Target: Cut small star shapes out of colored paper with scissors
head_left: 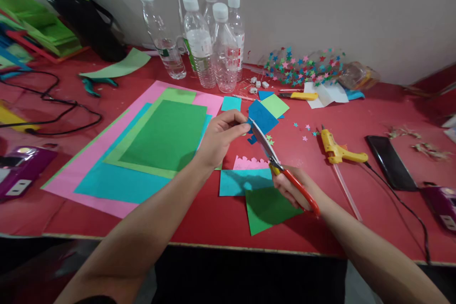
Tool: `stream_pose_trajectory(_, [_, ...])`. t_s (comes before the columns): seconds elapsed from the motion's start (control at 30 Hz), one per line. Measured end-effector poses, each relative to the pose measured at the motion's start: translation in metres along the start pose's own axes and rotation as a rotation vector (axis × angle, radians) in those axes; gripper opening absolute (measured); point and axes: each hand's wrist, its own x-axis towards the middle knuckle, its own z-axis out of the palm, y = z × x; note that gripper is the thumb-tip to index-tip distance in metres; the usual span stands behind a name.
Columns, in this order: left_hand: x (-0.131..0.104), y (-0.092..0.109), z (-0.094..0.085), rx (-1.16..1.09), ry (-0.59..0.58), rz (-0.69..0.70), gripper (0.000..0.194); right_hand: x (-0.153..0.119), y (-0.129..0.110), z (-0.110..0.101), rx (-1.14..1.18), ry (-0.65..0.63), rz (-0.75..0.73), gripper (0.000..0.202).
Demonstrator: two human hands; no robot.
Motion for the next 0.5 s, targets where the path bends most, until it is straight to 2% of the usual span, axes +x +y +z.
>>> stream_pose_trajectory(0.27, [0.0,-0.004,0.0,-0.04,-0.033,-0.01,0.011,0.0,-0.003,-0.001,-0.033,0.04,0.046,0.036])
stream_pose_trajectory(0.4, [0.001,-0.009,0.002,-0.078,-0.006,-0.059,0.011,0.002,-0.004,0.0,-0.029,0.058,0.053,0.036])
stream_pose_trajectory(0.5, [0.003,-0.015,0.001,-0.103,0.054,-0.121,0.011,0.004,0.001,-0.001,0.014,0.06,0.0,0.039])
